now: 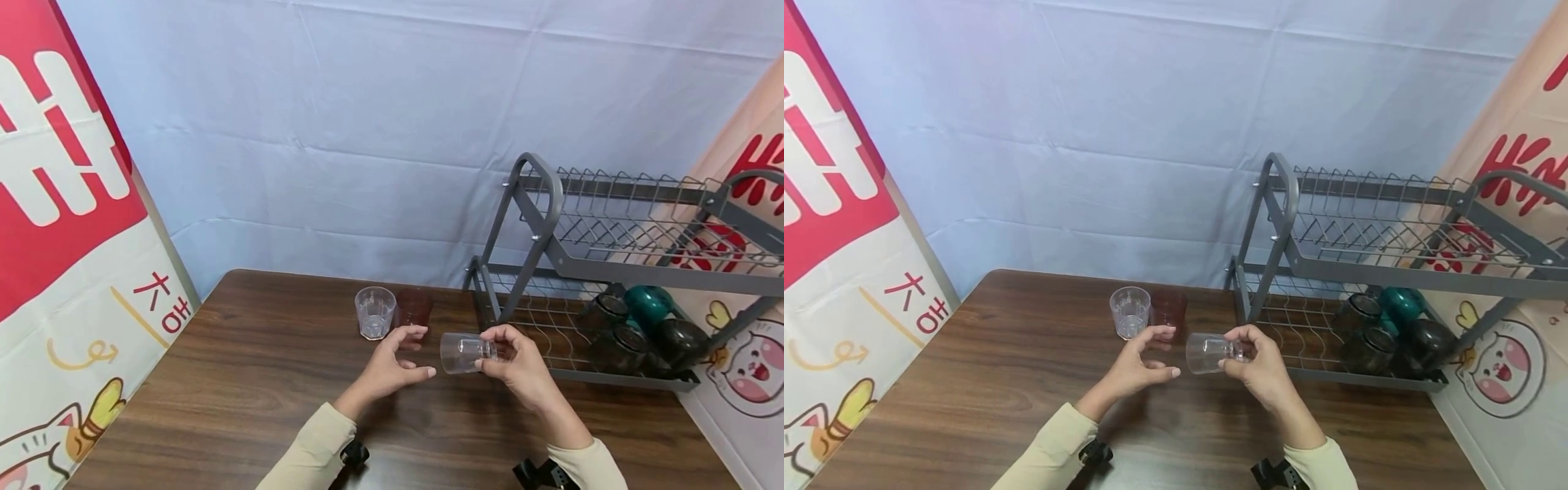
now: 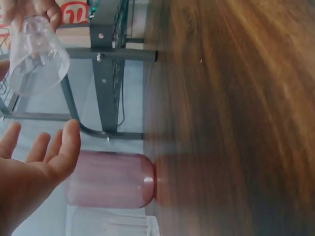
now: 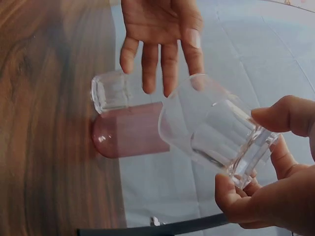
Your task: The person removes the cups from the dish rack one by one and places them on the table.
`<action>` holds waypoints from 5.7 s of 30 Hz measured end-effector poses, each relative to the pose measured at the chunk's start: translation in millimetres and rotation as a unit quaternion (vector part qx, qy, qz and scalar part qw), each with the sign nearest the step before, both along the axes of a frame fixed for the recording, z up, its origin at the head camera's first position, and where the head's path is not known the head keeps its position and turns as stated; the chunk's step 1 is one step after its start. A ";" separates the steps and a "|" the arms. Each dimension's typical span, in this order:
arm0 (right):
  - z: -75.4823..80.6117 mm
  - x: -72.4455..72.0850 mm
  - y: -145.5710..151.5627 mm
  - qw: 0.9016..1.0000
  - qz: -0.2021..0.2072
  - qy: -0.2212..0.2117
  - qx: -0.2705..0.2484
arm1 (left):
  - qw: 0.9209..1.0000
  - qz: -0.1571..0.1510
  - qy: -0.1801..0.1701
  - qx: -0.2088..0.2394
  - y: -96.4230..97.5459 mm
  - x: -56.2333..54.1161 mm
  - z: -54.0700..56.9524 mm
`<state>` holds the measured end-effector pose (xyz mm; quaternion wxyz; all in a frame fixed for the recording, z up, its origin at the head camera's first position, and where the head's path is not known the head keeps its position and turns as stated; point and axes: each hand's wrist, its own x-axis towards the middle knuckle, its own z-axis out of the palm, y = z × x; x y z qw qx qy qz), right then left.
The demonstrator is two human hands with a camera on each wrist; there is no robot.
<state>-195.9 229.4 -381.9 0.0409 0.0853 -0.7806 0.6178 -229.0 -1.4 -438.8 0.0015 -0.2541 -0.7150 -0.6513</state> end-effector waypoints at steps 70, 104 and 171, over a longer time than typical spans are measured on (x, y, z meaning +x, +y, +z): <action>17.9 2.0 2.6 0.815 0.087 0.121 0.560 | 0.960 0.023 0.212 -0.183 -39.8 -17.2 3.7; 29.1 -1.5 37.5 0.820 0.055 0.011 0.569 | 0.934 0.060 0.172 -0.307 -88.5 -23.6 13.6; 39.1 -21.8 132.7 0.816 -0.105 0.002 0.569 | 0.886 0.216 0.115 -0.394 -119.4 -80.9 7.5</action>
